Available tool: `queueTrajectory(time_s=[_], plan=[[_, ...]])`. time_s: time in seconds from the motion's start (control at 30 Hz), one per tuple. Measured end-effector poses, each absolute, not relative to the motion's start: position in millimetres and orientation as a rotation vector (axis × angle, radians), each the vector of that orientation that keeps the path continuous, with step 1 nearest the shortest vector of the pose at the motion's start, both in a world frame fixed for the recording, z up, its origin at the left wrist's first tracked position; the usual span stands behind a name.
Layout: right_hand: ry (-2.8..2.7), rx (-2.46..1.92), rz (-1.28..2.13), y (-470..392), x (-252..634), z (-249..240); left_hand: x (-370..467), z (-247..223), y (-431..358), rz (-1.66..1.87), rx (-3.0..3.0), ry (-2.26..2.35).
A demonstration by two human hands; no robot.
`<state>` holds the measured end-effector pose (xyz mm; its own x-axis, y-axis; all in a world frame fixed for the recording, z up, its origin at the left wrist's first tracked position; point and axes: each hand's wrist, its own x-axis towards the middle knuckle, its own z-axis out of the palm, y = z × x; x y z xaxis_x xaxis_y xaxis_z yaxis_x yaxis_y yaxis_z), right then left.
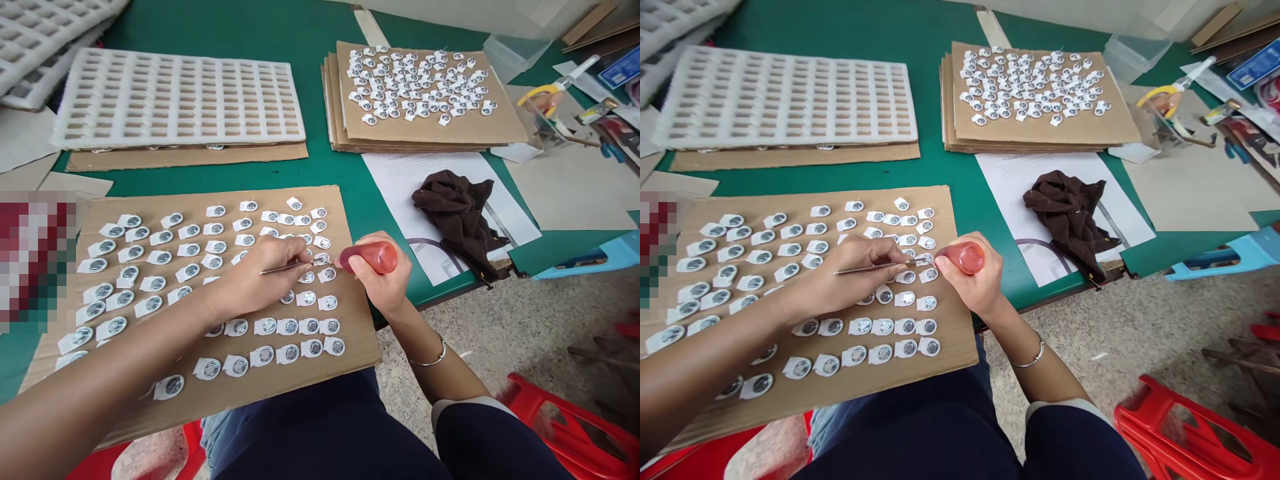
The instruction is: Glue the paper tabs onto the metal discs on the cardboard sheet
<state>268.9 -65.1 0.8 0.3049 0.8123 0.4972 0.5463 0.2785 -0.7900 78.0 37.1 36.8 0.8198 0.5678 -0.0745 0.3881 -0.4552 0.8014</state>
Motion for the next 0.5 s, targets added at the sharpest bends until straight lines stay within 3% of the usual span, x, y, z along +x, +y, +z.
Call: queueTrajectory(time_s=[0.5], plan=[[-1.392,-1.361,0.290,-64.5,267.3,1.3,77.3,32.8,44.6,0.219,1.979,0.712]])
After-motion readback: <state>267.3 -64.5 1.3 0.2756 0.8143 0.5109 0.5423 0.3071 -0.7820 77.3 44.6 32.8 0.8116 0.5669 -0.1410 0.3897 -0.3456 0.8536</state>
